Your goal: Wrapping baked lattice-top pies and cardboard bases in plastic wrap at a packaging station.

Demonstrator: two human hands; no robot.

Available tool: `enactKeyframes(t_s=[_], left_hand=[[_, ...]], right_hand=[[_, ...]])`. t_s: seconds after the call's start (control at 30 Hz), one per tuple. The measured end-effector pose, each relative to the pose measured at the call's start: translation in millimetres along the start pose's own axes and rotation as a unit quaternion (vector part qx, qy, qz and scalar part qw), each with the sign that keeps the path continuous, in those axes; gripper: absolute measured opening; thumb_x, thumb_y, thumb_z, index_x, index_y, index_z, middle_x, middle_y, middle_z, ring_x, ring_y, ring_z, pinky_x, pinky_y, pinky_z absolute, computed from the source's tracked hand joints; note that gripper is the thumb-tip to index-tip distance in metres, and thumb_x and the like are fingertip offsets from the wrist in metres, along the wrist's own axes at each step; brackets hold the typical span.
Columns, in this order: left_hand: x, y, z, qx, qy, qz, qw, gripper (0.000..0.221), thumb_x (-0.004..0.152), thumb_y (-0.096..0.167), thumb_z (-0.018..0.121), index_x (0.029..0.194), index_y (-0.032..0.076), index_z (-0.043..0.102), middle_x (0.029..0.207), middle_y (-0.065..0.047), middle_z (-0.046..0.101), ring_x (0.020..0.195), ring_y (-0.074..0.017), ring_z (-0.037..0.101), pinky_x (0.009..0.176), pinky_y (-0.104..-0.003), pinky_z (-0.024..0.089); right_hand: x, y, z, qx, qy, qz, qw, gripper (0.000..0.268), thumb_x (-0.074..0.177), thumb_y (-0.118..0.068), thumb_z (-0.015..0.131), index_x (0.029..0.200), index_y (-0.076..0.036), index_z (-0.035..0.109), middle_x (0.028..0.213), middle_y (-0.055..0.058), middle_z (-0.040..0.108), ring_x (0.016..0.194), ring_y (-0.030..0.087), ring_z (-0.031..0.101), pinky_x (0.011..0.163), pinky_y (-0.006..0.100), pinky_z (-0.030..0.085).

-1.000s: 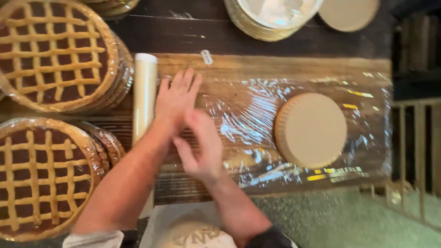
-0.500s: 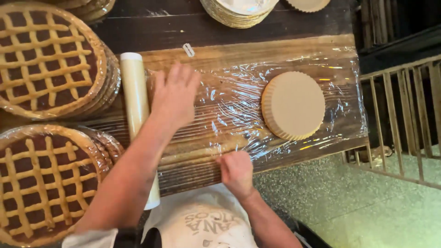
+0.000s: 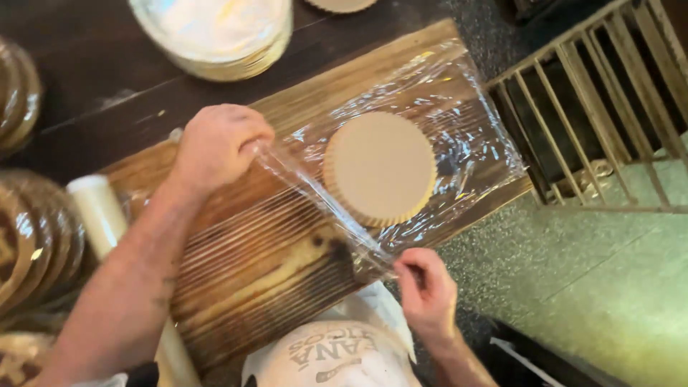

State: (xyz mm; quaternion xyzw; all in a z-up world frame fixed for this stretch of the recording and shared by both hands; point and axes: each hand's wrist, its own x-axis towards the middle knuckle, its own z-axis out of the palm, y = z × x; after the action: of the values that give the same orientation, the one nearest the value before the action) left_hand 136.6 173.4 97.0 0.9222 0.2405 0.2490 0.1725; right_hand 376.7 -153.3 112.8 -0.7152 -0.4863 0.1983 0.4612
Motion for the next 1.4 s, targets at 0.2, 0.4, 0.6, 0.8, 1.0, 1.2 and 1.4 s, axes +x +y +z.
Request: enactKeyframes(t_s=[0.2, 0.4, 0.6, 0.8, 1.0, 1.2, 1.4], left_hand=[[147.5, 12.8, 99.2, -0.100, -0.173, -0.252, 0.947, 0.031, 0.095, 0.037, 0.060, 0.102, 0.016, 0.081, 0.109, -0.006, 0.079, 0.100, -0.0270, 0.072, 0.080, -0.042, 0.050], [144.2, 1.2, 183.4, 0.138, -0.240, -0.306, 0.911, 0.038, 0.098, 0.060, 0.049, 0.097, 0.031, 0.074, 0.097, -0.003, 0.075, 0.095, -0.0307, 0.075, 0.081, -0.049, 0.056], [172.9, 0.1, 165.1, 0.122, -0.256, -0.368, 0.885, 0.057, 0.094, 0.073, 0.052, 0.111, 0.022, 0.072, 0.100, -0.015, 0.077, 0.094, -0.0444, 0.072, 0.073, -0.054, 0.054], [236.0, -6.4, 187.6, 0.039, -0.126, -0.338, 0.932, 0.020, 0.099, 0.041, 0.057, 0.094, 0.023, 0.062, 0.089, -0.002, 0.070, 0.090, -0.0333, 0.067, 0.071, -0.051, 0.047], [324.4, 22.3, 286.4, 0.068, -0.116, -0.247, 0.960, 0.041, 0.091, 0.038, 0.074, 0.121, 0.013, 0.065, 0.121, -0.013, 0.054, 0.111, -0.0368, 0.055, 0.080, -0.057, 0.054], [356.7, 68.9, 256.9, -0.103, -0.149, -0.333, 0.926, 0.015, 0.103, 0.015, 0.044, 0.098, 0.017, 0.058, 0.091, -0.008, 0.075, 0.074, -0.0287, 0.066, 0.065, -0.046, 0.047], [289.2, 63.9, 119.0, -0.510, -0.087, -0.132, 0.846, 0.039, 0.080, -0.015, 0.037, 0.108, 0.009, 0.050, 0.076, -0.007, 0.060, 0.071, -0.0114, 0.059, 0.078, -0.025, 0.055]], right_hand=[[54.9, 93.0, -42.1, -0.134, 0.028, -0.048, 0.989, 0.009, 0.099, 0.001, 0.062, 0.104, -0.003, 0.068, 0.097, 0.009, 0.069, 0.087, 0.023, 0.065, 0.085, 0.033, 0.053], [50.4, 166.6, -23.0, -0.310, 0.022, -0.278, 0.909, 0.031, 0.092, 0.003, 0.055, 0.108, -0.012, 0.075, 0.093, 0.009, 0.061, 0.073, 0.028, 0.061, 0.068, 0.038, 0.054], [51.4, 131.5, -41.6, -0.340, -0.028, -0.216, 0.915, 0.030, 0.095, -0.002, 0.057, 0.119, -0.009, 0.072, 0.098, 0.009, 0.061, 0.079, 0.028, 0.059, 0.067, 0.044, 0.041], [100.1, 171.4, -109.3, -0.268, 0.110, -0.064, 0.955, 0.017, 0.097, -0.001, 0.056, 0.096, -0.006, 0.073, 0.095, 0.011, 0.071, 0.086, 0.033, 0.061, 0.082, 0.045, 0.045], [210.7, 174.7, -156.8, -0.016, 0.038, 0.529, 0.848, 0.046, 0.090, -0.027, 0.068, 0.136, -0.025, 0.070, 0.123, 0.000, 0.074, 0.108, 0.018, 0.067, 0.099, 0.037, 0.052], [170.3, 218.9, -140.1, 0.018, 0.241, 0.160, 0.957, 0.010, 0.094, 0.002, 0.068, 0.095, -0.003, 0.077, 0.114, 0.011, 0.076, 0.112, 0.020, 0.070, 0.105, 0.031, 0.055], [122.2, 84.6, -146.4, 0.182, 0.100, -0.007, 0.978, 0.017, 0.098, -0.003, 0.058, 0.085, 0.002, 0.067, 0.101, 0.024, 0.074, 0.101, 0.042, 0.077, 0.094, 0.049, 0.066]])
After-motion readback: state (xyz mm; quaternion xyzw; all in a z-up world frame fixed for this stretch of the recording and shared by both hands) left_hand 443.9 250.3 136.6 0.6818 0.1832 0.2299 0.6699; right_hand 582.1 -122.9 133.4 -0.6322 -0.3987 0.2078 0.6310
